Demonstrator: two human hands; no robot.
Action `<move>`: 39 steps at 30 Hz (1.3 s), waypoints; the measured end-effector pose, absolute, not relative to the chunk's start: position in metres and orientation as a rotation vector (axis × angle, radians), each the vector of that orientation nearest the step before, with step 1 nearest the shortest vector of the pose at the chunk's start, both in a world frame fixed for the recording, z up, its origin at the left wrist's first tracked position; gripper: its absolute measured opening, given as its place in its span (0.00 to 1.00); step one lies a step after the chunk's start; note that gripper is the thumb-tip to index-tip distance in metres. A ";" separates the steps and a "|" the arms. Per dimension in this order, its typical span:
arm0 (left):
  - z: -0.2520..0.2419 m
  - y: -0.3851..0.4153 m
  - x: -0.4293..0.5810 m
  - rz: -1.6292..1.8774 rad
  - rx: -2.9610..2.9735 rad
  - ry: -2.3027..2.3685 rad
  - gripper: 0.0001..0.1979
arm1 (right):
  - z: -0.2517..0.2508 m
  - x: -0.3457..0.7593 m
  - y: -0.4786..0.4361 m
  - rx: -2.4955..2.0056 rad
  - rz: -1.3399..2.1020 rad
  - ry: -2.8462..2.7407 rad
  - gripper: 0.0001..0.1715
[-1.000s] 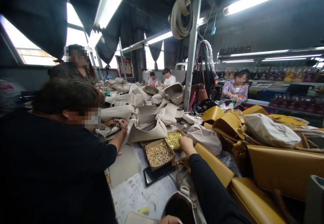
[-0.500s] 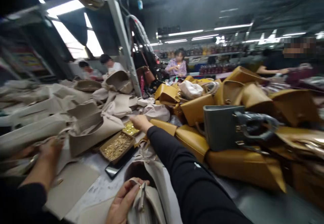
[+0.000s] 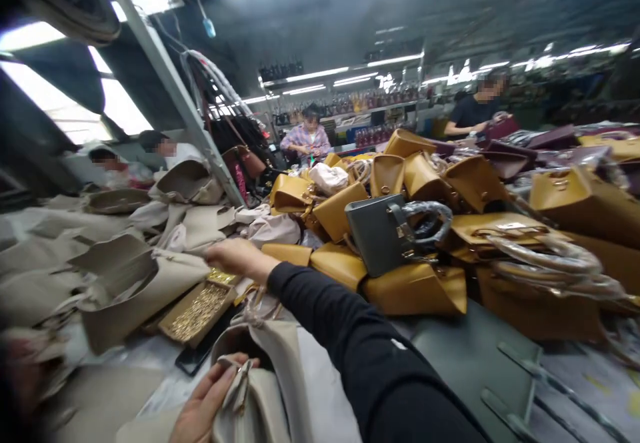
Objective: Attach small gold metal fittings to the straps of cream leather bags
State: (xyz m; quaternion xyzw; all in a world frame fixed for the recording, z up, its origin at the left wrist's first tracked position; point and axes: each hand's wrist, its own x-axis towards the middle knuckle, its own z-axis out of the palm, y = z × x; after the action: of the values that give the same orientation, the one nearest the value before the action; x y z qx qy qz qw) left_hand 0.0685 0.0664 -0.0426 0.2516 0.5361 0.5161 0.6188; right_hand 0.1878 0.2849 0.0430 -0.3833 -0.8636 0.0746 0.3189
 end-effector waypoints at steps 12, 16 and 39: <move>-0.029 0.053 0.093 1.337 0.971 1.352 0.11 | -0.032 0.253 0.076 -0.680 1.272 -1.142 0.04; -0.025 0.050 0.100 1.289 1.170 1.402 0.08 | -0.050 0.251 0.068 -0.740 1.221 -1.104 0.06; -0.028 0.046 0.106 1.227 1.442 1.498 0.07 | -0.065 0.242 0.065 -0.810 1.333 -0.963 0.07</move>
State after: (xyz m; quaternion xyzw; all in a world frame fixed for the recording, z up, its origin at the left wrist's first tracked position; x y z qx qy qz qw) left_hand 0.1063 0.0455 -0.0281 0.5581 0.5800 0.4749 0.3558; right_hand 0.2425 0.0649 -0.0645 -0.3507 -0.4170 0.5769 0.6086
